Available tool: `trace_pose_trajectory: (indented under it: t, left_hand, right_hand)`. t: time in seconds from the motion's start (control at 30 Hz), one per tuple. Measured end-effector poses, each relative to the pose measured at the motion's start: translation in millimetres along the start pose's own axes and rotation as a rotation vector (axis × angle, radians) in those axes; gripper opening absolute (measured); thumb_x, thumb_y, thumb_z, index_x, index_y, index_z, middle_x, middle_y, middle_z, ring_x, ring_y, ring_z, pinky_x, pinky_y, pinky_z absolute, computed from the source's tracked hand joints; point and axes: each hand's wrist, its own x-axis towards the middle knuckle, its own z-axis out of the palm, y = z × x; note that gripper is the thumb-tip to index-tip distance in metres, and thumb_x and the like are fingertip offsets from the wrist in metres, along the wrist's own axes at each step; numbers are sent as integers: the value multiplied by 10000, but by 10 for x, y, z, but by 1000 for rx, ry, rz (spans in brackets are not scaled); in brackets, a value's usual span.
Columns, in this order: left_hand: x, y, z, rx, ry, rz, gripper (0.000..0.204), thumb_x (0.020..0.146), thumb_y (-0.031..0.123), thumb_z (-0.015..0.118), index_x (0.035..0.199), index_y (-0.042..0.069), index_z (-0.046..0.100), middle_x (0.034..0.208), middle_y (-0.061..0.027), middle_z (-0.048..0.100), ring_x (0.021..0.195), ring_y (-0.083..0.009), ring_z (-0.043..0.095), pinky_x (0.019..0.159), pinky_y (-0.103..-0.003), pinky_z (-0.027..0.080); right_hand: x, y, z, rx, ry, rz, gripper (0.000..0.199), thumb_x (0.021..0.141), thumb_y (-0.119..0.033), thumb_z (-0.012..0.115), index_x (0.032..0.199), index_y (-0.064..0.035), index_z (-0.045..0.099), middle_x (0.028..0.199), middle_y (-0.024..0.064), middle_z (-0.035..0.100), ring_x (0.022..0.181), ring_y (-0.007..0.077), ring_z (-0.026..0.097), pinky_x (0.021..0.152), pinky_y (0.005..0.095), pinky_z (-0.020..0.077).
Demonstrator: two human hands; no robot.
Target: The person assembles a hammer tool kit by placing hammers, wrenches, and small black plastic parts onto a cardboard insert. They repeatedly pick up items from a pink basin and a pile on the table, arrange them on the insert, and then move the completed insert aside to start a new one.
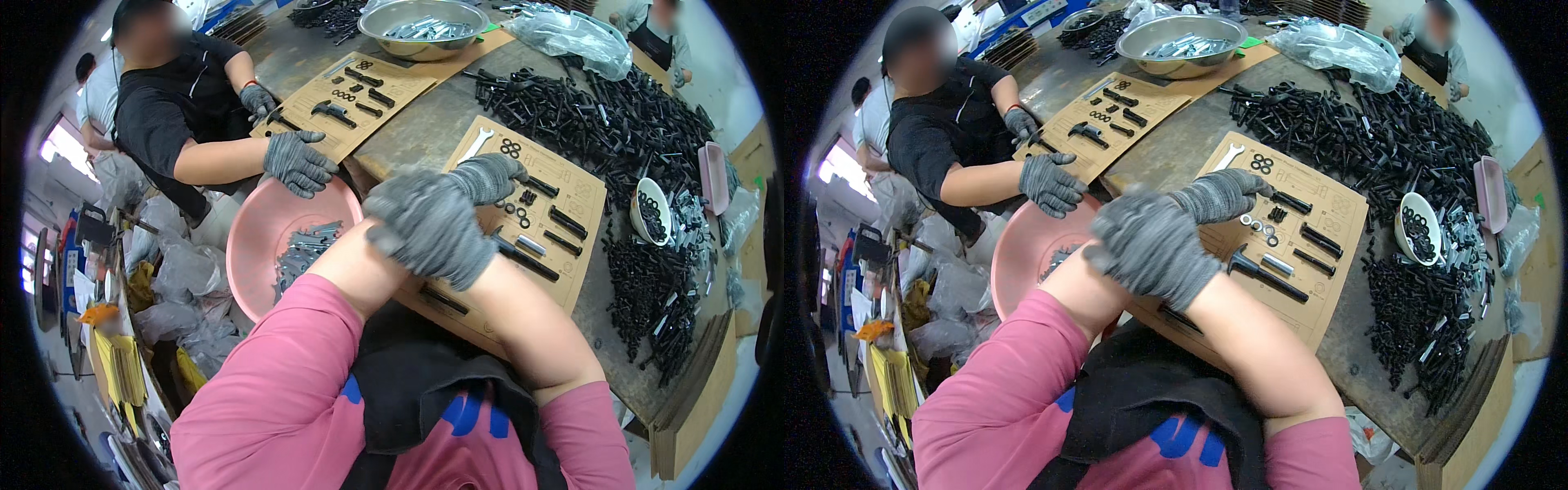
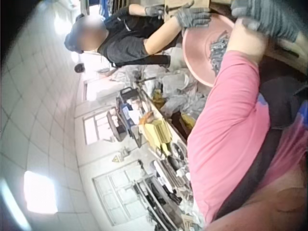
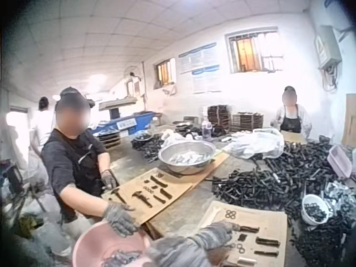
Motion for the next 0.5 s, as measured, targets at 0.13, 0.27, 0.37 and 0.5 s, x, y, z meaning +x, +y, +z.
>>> trace_pose_trajectory:
  t: [0.13,0.27,0.37,0.5]
  left_hand:
    - [63,-71,11,-228,70,415,285,804,136,510,1077,82,574,979,-134,607,932,-235,566,861,-322,416]
    - [39,29,6,-75,139,211,292,796,102,516,1083,83,564,1003,-123,601,944,-232,558,873,-316,410]
    - [67,51,10,-114,121,191,291,805,56,506,1090,76,555,1024,-107,590,915,-195,558,850,-301,426]
    - [26,-33,-76,-231,178,69,304,809,62,508,1111,69,545,964,-104,600,823,-158,557,769,-286,453]
  right_hand:
    - [-193,338,-659,421,392,475,414,879,-359,393,1037,-24,579,1040,109,591,961,218,556,868,333,418]
    - [-366,532,-1155,562,713,451,619,875,-513,275,1047,1,574,1059,144,582,1045,247,512,972,358,314]
    - [-515,579,-1288,541,717,494,636,851,-543,323,1055,7,566,1075,150,574,1042,252,509,969,368,318]
    - [-770,671,-1357,593,778,606,608,857,-520,346,1080,9,546,1075,148,569,1039,243,511,962,363,328]
